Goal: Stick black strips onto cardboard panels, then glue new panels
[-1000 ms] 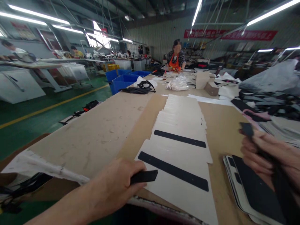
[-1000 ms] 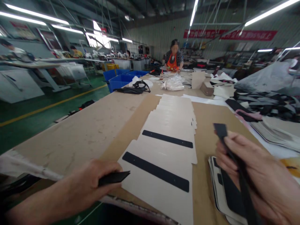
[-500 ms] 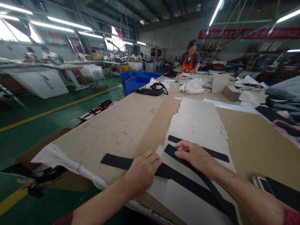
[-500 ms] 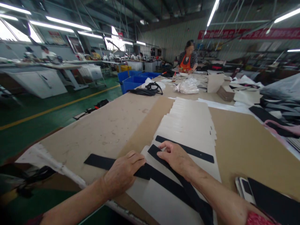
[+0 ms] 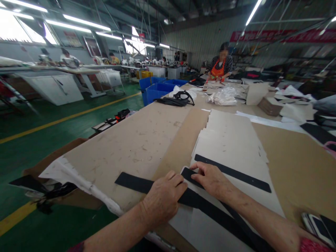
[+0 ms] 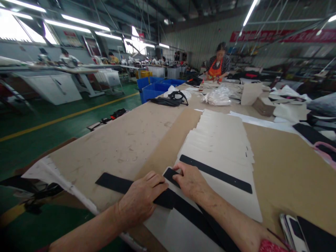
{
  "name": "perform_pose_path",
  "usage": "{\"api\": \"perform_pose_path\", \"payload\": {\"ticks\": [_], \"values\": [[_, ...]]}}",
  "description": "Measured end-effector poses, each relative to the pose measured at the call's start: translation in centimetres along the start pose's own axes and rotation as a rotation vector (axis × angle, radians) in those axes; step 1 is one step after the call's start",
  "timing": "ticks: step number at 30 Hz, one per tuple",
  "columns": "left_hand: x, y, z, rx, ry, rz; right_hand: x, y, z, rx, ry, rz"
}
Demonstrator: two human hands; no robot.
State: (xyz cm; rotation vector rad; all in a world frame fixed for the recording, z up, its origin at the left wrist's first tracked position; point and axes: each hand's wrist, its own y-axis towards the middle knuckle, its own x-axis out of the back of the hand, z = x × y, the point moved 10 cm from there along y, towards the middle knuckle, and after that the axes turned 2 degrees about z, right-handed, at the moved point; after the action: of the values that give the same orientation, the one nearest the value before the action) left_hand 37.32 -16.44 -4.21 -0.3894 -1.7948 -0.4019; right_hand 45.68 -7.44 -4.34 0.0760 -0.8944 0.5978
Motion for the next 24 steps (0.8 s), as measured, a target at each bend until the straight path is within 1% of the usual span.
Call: {"api": "perform_pose_path", "payload": {"ticks": [6,12,15,16,18,20,22,24], "values": [[0.0,0.0,0.4,0.041,0.03,-0.009,-0.2,-0.1,0.7,0.065,-0.094,0.003],[-0.1,0.1,0.3,0.028,0.035,0.014,-0.5,0.0,1.3,0.092,-0.125,0.017],[0.1,0.4,0.4,0.036,0.039,0.024,0.1,0.0,1.1,0.074,-0.13,0.002],[0.2,0.5,0.4,0.037,0.041,0.026,0.4,-0.3,0.7,0.055,-0.117,0.018],[0.4,0.6,0.3,0.034,0.042,0.03,1.2,-1.4,-0.9,-0.001,-0.075,0.088],[0.5,0.6,0.3,0.028,0.035,0.031,2.5,-3.6,-3.4,-0.074,-0.047,0.153],[0.5,0.6,0.4,0.029,0.022,0.021,4.3,-6.4,-6.7,-0.159,-0.054,0.152],[0.4,0.6,0.5,0.031,0.008,0.005,6.0,-9.6,-9.8,-0.237,-0.055,0.104]]}}
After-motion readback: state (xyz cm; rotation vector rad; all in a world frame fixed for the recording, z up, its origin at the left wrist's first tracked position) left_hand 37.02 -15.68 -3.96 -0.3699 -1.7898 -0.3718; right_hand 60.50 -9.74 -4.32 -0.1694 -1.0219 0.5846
